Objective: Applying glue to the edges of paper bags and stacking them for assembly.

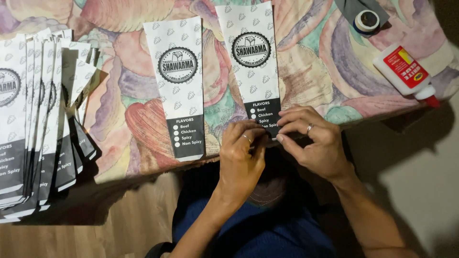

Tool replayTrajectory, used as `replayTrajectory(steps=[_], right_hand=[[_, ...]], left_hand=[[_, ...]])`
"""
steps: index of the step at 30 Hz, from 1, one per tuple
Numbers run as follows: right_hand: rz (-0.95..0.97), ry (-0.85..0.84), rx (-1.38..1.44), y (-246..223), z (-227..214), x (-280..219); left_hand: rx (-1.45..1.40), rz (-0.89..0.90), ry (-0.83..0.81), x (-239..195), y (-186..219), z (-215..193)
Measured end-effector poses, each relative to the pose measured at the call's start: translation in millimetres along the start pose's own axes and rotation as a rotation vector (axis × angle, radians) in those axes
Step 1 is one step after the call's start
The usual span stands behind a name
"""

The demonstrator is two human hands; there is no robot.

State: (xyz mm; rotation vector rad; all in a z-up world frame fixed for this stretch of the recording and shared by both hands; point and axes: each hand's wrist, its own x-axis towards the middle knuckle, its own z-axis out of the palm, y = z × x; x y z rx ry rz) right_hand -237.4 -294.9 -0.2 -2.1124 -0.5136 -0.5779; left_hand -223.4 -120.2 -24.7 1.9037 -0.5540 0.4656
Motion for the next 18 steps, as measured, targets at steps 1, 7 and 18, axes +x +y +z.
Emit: replayTrajectory(steps=[1,7,18], right_hand=[[0.0,0.0,0.0,-0.2,-0.1,0.7],[0.051,0.043,-0.024,0.8,6.1,-0.5],[0.026,0.038,-0.014,-22.3,7.4,5.3]], left_hand=[[0.0,0.0,0.0,-0.3,-0.6,0.0],[-0.024,-0.101,-0.023,-1.9,-4.6,0.7],[-0.059,0.151,0.036,-3.0,-2.7,-2.3]])
